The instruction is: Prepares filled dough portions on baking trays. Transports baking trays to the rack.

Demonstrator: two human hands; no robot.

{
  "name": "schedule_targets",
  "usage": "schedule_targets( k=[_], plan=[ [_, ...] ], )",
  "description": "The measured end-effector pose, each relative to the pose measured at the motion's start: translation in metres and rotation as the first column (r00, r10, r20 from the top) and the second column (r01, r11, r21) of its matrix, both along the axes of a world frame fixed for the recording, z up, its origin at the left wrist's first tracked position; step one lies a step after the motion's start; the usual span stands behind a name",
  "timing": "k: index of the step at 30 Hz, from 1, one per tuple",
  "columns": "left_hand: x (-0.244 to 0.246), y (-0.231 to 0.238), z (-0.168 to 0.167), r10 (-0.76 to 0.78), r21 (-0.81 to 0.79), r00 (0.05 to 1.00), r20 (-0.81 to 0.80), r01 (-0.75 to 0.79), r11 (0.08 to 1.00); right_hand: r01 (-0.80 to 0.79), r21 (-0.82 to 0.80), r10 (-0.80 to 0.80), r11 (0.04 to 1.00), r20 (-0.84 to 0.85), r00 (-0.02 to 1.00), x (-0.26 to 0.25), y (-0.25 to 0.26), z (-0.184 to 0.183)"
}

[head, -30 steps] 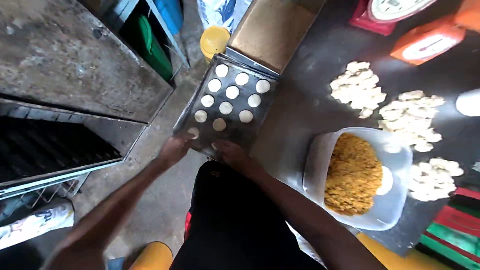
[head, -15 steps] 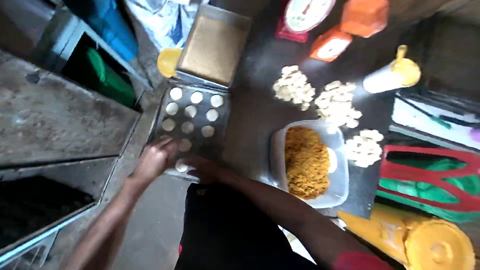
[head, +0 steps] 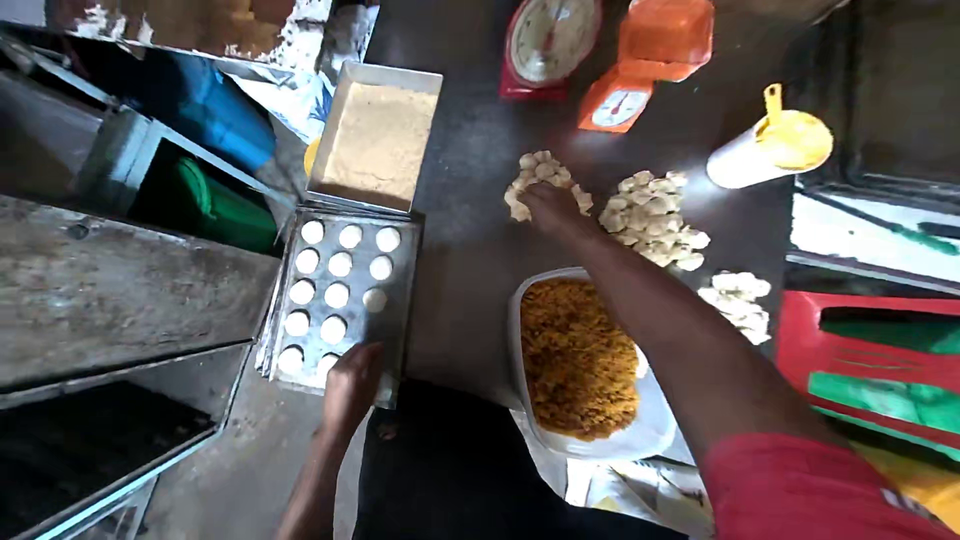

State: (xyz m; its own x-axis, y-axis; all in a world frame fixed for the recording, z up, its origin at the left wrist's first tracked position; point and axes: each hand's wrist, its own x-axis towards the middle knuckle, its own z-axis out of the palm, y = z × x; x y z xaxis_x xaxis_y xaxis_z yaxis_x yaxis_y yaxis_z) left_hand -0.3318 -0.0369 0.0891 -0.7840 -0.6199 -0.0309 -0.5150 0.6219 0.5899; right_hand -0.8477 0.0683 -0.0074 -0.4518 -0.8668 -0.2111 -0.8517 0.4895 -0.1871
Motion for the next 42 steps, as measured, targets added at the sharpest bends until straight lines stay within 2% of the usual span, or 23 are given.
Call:
schedule_targets(
  k=[3, 6, 8, 10, 11, 13, 17, 21, 22, 23, 24, 26, 27, 29, 30, 32, 34, 35, 36, 37, 39, 40, 42],
  plan=[
    [-0.032, -0.004, 0.018, -0.035, -0.020, 0.996, -0.077, 0.034, 0.999, 0.001, -0.012, -0.001, 1.000, -0.011, 1.000, -0.004, -0.013, -0.005],
    [-0.057, 0.001, 0.020, 0.024, 0.122, 0.974, -0.226, 0.004, 0.992, 0.035, -0.225, -0.029, 0.974, 0.031, 0.999, 0.050, -0.012, 0.023],
    [-0.070, 0.010, 0.012, 0.125, 0.332, 0.944, -0.307, -0.017, 0.943, 0.151, -0.431, -0.053, 0.889, 0.230, 0.972, 0.125, 0.003, 0.050],
    [-0.079, 0.016, 0.005, 0.229, 0.565, 0.944, -0.239, -0.057, 0.823, 0.331, -0.502, -0.023, 0.799, 0.525, 0.851, 0.203, 0.017, 0.061],
    [-0.084, 0.018, 0.001, 0.236, 0.627, 0.950, -0.202, -0.060, 0.777, 0.413, -0.478, -0.015, 0.776, 0.640, 0.769, 0.238, 0.024, 0.067],
    [-0.087, 0.019, -0.003, 0.164, 0.654, 0.970, -0.177, -0.009, 0.757, 0.558, -0.383, -0.094, 0.736, 0.759, 0.645, 0.291, 0.036, 0.081],
    [-0.079, 0.025, -0.002, -0.051, 0.627, 0.972, -0.228, 0.186, 0.756, 0.789, -0.262, -0.216, 0.556, 0.871, 0.442, 0.342, 0.062, 0.087],
    [-0.070, 0.041, -0.004, -0.197, 0.608, 0.934, -0.297, 0.344, 0.716, 0.797, -0.248, -0.346, 0.551, 0.801, 0.489, 0.367, 0.092, 0.099],
    [-0.068, 0.046, -0.005, -0.216, 0.603, 0.927, -0.305, 0.364, 0.710, 0.814, -0.228, -0.367, 0.534, 0.805, 0.466, 0.370, 0.099, 0.104],
    [-0.067, 0.051, -0.007, -0.231, 0.599, 0.920, -0.316, 0.382, 0.703, 0.855, -0.199, -0.357, 0.479, 0.846, 0.396, 0.374, 0.106, 0.106],
    [-0.066, 0.055, -0.007, -0.243, 0.599, 0.914, -0.324, 0.397, 0.695, 0.915, -0.143, -0.304, 0.378, 0.914, 0.269, 0.378, 0.111, 0.107],
    [-0.068, 0.060, -0.009, -0.250, 0.653, 0.908, -0.336, 0.416, 0.632, 0.984, -0.012, -0.120, 0.176, 0.992, 0.034, 0.389, 0.119, 0.105],
    [-0.069, 0.061, -0.009, -0.246, 0.725, 0.916, -0.317, 0.401, 0.560, 0.989, 0.001, -0.083, 0.145, 0.997, 0.011, 0.397, 0.123, 0.099],
    [-0.066, 0.063, -0.005, -0.203, 0.893, 0.951, -0.235, 0.293, 0.342, 0.977, -0.033, -0.107, 0.211, 0.993, 0.057, 0.412, 0.135, 0.091],
    [-0.064, 0.065, -0.003, -0.203, 0.942, 0.964, -0.173, 0.222, 0.251, 0.965, -0.014, -0.099, 0.262, 0.994, 0.041, 0.416, 0.143, 0.091],
    [-0.062, 0.070, 0.002, -0.243, 0.982, 0.964, -0.102, 0.137, 0.129, 0.924, 0.135, -0.021, 0.357, 0.990, -0.137, 0.409, 0.163, 0.105],
    [-0.068, 0.079, 0.002, -0.284, 0.983, 0.952, -0.115, 0.150, 0.104, 0.888, 0.242, -0.001, 0.390, 0.965, -0.262, 0.383, 0.183, 0.119],
    [-0.074, 0.084, 0.000, -0.302, 0.969, 0.942, -0.149, 0.200, 0.144, 0.899, 0.239, -0.047, 0.367, 0.970, -0.238, 0.364, 0.194, 0.121],
    [-0.082, 0.087, -0.007, -0.336, 0.938, 0.924, -0.184, 0.267, 0.221, 0.922, 0.187, -0.146, 0.340, 0.979, -0.144, 0.343, 0.206, 0.116],
    [-0.089, 0.088, -0.014, -0.360, 0.900, 0.912, -0.197, 0.314, 0.303, 0.930, 0.083, -0.307, 0.357, 0.951, 0.033, 0.319, 0.220, 0.106],
    [-0.102, 0.086, -0.020, -0.362, 0.834, 0.915, -0.178, 0.336, 0.438, 0.843, -0.146, -0.591, 0.518, 0.651, 0.476, 0.278, 0.247, 0.074],
    [-0.106, 0.084, -0.021, -0.362, 0.799, 0.918, -0.159, 0.335, 0.499, 0.772, -0.153, -0.622, 0.617, 0.506, 0.597, 0.265, 0.256, 0.059],
    [-0.112, 0.077, -0.020, -0.375, 0.730, 0.919, -0.120, 0.337, 0.594, 0.624, -0.026, -0.568, 0.781, 0.386, 0.727, 0.260, 0.259, 0.041]
  ],
)
